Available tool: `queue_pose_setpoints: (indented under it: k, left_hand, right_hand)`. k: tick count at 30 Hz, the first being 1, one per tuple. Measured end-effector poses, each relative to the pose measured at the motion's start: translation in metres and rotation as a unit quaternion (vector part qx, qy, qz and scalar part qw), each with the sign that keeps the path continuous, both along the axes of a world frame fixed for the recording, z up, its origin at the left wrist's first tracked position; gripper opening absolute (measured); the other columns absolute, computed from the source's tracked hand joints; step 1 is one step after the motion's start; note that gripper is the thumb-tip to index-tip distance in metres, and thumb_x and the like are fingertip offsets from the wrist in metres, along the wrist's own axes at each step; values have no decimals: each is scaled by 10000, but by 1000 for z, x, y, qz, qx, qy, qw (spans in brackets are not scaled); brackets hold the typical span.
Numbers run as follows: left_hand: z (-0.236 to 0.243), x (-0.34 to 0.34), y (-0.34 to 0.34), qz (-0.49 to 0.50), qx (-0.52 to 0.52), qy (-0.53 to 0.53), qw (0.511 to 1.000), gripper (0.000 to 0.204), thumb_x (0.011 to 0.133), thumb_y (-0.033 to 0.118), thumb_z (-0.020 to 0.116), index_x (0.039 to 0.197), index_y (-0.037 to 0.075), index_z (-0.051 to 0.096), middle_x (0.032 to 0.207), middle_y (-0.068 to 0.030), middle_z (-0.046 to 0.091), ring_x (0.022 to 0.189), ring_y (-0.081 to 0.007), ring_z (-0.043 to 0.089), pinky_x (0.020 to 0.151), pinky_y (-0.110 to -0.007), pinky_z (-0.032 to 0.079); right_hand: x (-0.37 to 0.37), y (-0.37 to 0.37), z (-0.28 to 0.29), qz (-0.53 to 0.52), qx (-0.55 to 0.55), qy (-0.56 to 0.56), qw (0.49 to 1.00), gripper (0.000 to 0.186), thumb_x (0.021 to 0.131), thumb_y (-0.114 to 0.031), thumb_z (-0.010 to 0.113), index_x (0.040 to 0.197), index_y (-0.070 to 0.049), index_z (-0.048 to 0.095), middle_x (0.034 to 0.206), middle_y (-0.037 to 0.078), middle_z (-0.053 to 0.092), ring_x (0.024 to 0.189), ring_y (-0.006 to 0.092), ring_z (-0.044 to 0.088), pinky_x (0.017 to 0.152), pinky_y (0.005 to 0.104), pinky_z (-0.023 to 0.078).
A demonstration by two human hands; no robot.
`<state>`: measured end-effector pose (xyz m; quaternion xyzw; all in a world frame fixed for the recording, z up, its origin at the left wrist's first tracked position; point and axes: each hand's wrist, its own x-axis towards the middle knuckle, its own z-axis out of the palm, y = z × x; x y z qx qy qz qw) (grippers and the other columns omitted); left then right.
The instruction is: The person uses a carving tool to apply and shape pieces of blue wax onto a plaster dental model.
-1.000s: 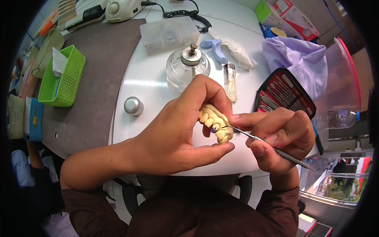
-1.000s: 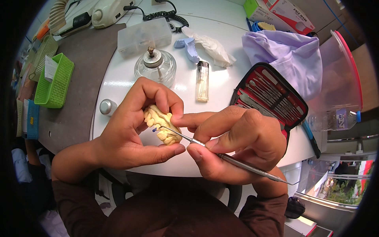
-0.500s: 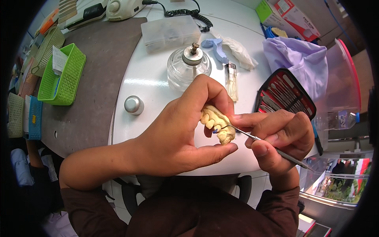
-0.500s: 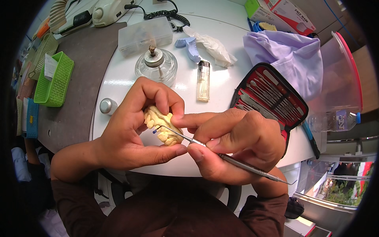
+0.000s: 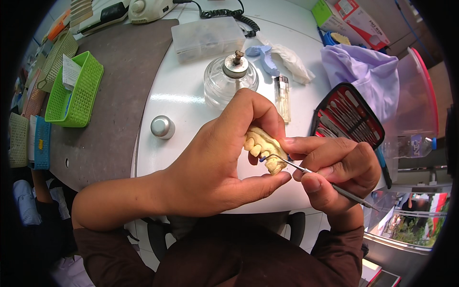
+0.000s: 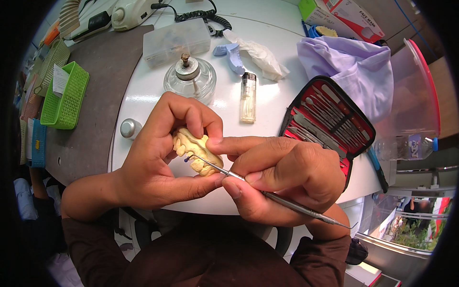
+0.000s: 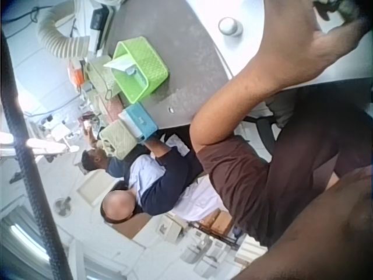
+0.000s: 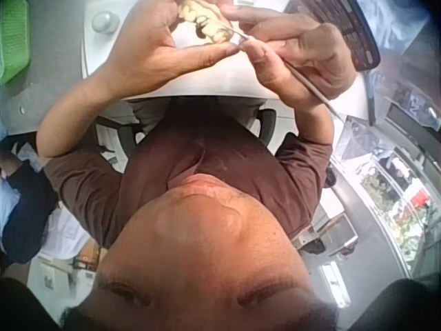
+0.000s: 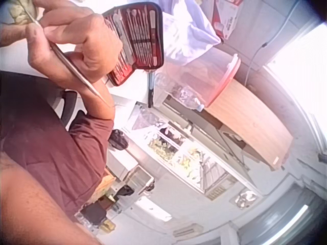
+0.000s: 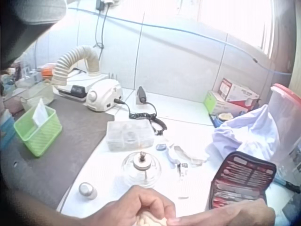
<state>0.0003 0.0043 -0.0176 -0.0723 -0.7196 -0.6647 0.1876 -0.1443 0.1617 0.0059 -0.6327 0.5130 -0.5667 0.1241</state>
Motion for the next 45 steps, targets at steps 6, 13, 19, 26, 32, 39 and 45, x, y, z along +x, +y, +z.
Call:
queue_pose_setpoints:
  k: [6, 13, 19, 26, 32, 39, 45]
  left_hand:
    - [1, 0, 0, -1, -5, -10, 1000, 526, 824, -13, 762, 1126, 67, 340, 1137, -112, 489, 965, -100, 496, 831, -249, 435]
    - [1, 1, 0, 4, -10, -5, 1000, 528, 820, -3, 768, 1125, 65, 343, 1129, -110, 494, 966, -103, 494, 840, -254, 430]
    - [1, 1, 0, 2, -10, -2, 1000, 524, 819, -14, 759, 1126, 65, 342, 1131, -111, 494, 973, -105, 494, 851, -256, 425]
    - [1, 1, 0, -2, -1, -4, 1000, 528, 815, -22, 760, 1126, 63, 342, 1132, -113, 495, 976, -108, 500, 849, -253, 429]
    - [2, 2, -1, -2, -5, -11, 1000, 534, 812, -20, 766, 1128, 62, 343, 1132, -114, 496, 975, -105, 502, 847, -252, 431]
    - [0, 0, 0, -6, -9, -8, 1000, 539, 808, -18, 774, 1124, 63, 346, 1121, -111, 499, 978, -103, 499, 844, -248, 432]
    - [11, 6, 0, -27, 41, -68, 996, 517, 813, 16, 790, 1110, 60, 369, 1090, -93, 514, 911, -84, 514, 799, -236, 444]
  right_hand:
    - [2, 0, 0, -11, 3, 0, 1000, 341, 890, -137, 758, 889, -72, 424, 727, 130, 643, 882, 337, 736, 792, 440, 619]
    - [1, 0, 2, -7, 1, 8, 1000, 348, 893, -142, 754, 896, -66, 415, 723, 130, 644, 874, 336, 737, 783, 426, 623]
    - [-2, -1, 2, 12, -7, 29, 999, 349, 892, -145, 754, 897, -66, 415, 719, 134, 651, 859, 333, 739, 770, 422, 626]
    - [1, -1, 1, -2, -8, 9, 1000, 353, 888, -145, 759, 896, -64, 415, 718, 129, 643, 852, 332, 738, 762, 421, 629]
    - [1, -1, 0, 0, -13, 10, 1000, 353, 889, -149, 759, 897, -63, 417, 718, 124, 636, 825, 326, 740, 753, 421, 630]
    - [-5, 2, -1, 23, -30, -42, 998, 298, 828, 6, 750, 880, -30, 458, 728, 141, 637, 762, 283, 733, 732, 414, 635]
    - [-23, 0, 9, -97, -77, -52, 991, 300, 804, 20, 799, 944, -19, 537, 803, 100, 613, 646, 110, 570, 590, 224, 490]
